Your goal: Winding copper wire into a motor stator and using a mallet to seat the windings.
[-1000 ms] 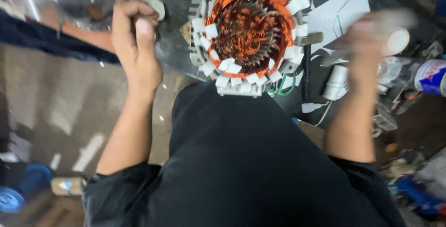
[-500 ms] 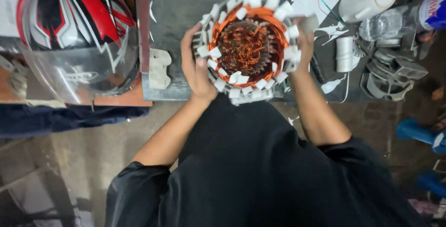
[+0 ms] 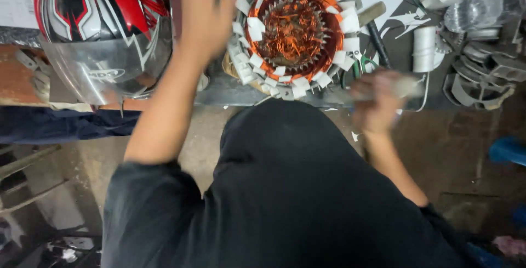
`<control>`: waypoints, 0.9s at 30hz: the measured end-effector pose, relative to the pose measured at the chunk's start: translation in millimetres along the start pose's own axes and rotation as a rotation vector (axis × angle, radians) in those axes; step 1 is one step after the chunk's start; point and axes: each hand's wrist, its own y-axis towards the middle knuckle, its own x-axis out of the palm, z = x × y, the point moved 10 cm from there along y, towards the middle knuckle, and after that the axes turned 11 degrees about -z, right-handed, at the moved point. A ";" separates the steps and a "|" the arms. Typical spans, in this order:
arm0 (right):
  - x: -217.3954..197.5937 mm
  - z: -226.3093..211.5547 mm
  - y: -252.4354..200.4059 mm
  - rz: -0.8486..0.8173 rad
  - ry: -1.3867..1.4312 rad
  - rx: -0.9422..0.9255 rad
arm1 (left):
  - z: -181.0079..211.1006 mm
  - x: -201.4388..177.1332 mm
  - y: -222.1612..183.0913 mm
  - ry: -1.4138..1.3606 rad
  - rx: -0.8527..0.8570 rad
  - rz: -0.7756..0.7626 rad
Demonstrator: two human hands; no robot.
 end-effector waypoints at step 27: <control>229.7 -25.8 27.2 -0.638 -0.425 -0.033 | 42.2 98.3 6.1 -0.343 0.015 -0.792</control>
